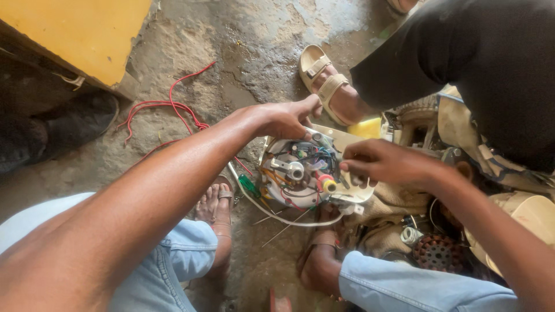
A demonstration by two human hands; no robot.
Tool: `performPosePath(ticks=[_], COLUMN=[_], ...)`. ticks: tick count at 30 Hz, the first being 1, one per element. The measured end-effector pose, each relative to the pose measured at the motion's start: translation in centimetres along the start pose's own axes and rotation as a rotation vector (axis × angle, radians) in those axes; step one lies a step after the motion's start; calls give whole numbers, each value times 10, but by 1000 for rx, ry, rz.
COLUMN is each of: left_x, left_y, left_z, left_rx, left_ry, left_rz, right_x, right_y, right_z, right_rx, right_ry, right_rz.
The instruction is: The person sits on the floor and uses a screwdriver to adjust components inside a disassembled white plastic housing containing wires and a motor. They manipulate wires and tighten screws within the device.
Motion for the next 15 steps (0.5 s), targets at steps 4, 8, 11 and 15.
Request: performPosePath(ticks=[4,8,11,15], left_x=[6,8,12,11], left_y=[4,-2,-3,-5], left_z=[8,6,1,-4], left_rx=[-51,29,77,189], left_ry=[-58,-36,-4,53], left_rz=[43,36,47,61], right_x=[-4,-2,5,7], right_y=[11,7,5,4], right_z=[-17,-11,-15,-53], right_rx=[113,366,194,-25], right_ry=[-36,-193,-98,309], right_rz=[-46,-167,-218,-94])
Point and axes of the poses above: each hand's wrist, its own x-axis towards the middle knuckle, its own z-axis out of the palm, y = z × x, the point moved 5 cm from there along x, towards the middle knuckle, and after that the axes turned 8 degrees about y, right-handed, at the moved point
